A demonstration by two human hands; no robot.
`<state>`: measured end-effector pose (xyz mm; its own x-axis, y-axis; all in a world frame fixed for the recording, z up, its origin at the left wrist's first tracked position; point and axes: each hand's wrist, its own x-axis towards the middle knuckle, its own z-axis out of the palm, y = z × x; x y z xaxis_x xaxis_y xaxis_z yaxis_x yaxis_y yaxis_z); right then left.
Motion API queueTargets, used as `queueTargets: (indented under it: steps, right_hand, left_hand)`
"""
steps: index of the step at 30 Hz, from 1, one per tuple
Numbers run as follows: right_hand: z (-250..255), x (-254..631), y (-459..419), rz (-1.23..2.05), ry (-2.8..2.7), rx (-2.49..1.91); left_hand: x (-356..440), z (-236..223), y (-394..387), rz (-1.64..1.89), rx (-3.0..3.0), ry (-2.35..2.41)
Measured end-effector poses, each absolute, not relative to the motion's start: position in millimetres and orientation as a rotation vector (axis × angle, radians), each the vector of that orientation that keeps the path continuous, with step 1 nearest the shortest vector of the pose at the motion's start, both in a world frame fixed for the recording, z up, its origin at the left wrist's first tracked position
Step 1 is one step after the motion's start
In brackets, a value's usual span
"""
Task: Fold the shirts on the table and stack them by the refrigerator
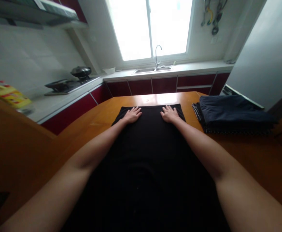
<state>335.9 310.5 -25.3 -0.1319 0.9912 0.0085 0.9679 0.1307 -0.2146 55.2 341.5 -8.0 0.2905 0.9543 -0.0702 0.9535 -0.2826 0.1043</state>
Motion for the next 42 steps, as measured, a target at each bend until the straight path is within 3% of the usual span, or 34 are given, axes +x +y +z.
queueTargets:
  steps: [5, 9, 13, 22, 25, 32, 36, 42]
  right_hand:
    - [-18, 397, 329, 0.186, -1.94, -2.259]
    - [-18, 336, 312, 0.06, -2.087, -2.028]
    - [-28, 276, 286, 0.192, -2.322, -1.733]
    - [-14, 373, 272, 0.22, -2.063, -1.958]
    - [-3, 352, 236, 0.215, -2.085, -1.866]
    - [-7, 262, 66, 0.497, -2.472, -1.316]
    - [-21, 260, -2, 0.536, -2.485, -1.415]
    - [-29, 284, -45, 0.402, -2.44, -1.478]
  left_hand:
    - [7, 10, 352, 0.019, 2.316, 2.0]
    - [66, -5, 328, 0.036, 2.532, 1.744]
    - [111, -26, 300, 0.053, 2.711, 1.332]
    - [-17, 20, 295, -0.027, 2.303, 1.953]
    - [-8, 34, 250, 0.028, 2.416, 1.84]
    - [55, 29, 57, 0.077, 2.567, 0.891]
    - [50, 16, -5, 0.063, 2.58, 0.834]
    - [37, 5, -34, 0.056, 2.679, 0.89]
